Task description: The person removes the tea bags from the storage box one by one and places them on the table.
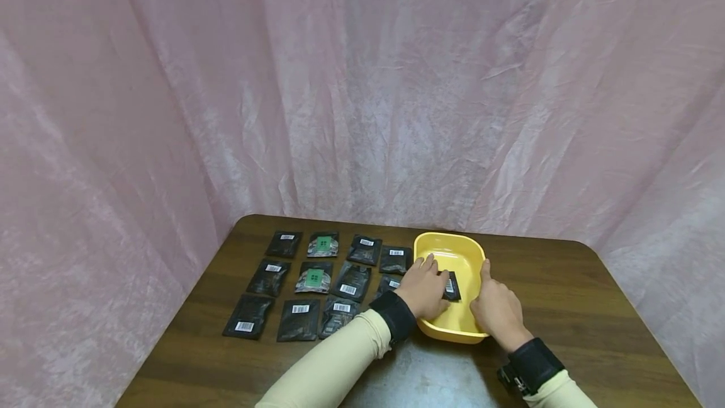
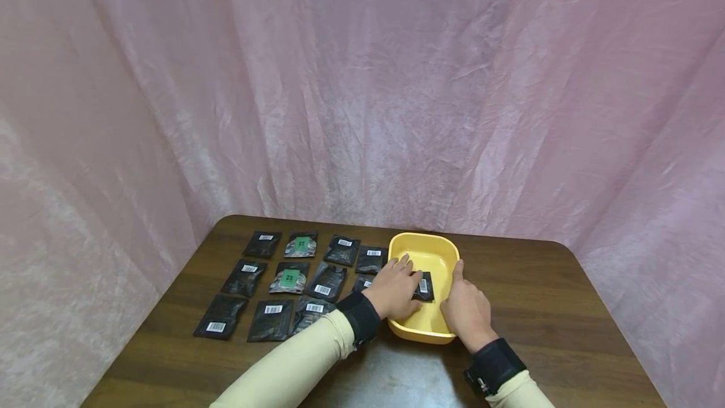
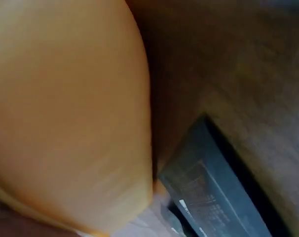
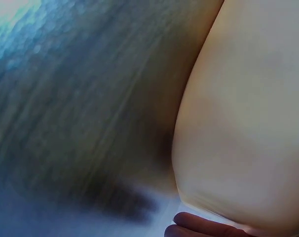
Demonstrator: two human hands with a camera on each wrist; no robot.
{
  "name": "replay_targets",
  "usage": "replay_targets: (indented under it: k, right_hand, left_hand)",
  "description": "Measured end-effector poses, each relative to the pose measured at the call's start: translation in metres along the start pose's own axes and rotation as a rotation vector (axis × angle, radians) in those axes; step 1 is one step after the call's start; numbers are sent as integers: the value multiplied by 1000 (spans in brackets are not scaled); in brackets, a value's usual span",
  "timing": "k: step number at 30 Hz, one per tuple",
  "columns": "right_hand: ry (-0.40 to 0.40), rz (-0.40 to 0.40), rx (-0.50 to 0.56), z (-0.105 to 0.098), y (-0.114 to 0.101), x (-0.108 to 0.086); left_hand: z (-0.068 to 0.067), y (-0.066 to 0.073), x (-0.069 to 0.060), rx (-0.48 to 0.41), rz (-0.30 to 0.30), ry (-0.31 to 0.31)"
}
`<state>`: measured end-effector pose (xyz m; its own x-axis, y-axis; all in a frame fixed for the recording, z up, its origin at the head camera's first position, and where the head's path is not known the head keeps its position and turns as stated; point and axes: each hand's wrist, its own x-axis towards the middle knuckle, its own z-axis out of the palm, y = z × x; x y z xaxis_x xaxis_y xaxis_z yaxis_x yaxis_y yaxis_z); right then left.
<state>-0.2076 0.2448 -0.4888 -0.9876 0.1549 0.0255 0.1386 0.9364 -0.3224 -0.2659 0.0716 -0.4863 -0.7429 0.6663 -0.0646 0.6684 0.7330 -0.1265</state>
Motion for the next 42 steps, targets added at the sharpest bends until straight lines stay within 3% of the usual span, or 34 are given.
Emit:
replay_targets:
  k: [4,7,16,20,24,33,37,42]
  right_hand:
    - [-7,4,4,-1,-2,1]
    - [-7,7,4,-2,-2,1]
    - [10,2,13,-2,1,2]
    - [11,2,15,-2,0,2]
    - [6,3,22,-2,-1,0]
    - [-3,6,31,1,0,-1]
    - [-9,14,31,1,1,-1]
    - [-4,14,35,0,0,0]
  left_hand:
    - [3,0,7,59,-26,-91]
    - [2,2,9,94,-20,-100]
    - [5,6,10,143,20,63]
    - [6,6,8,135,16,95]
    - [6,5,6,63,-6,139]
    - [13,2,3,-203,-89,330]
    - [14,2,2,-260,-99,358]
    - [11,2,3,-284,-112,343]
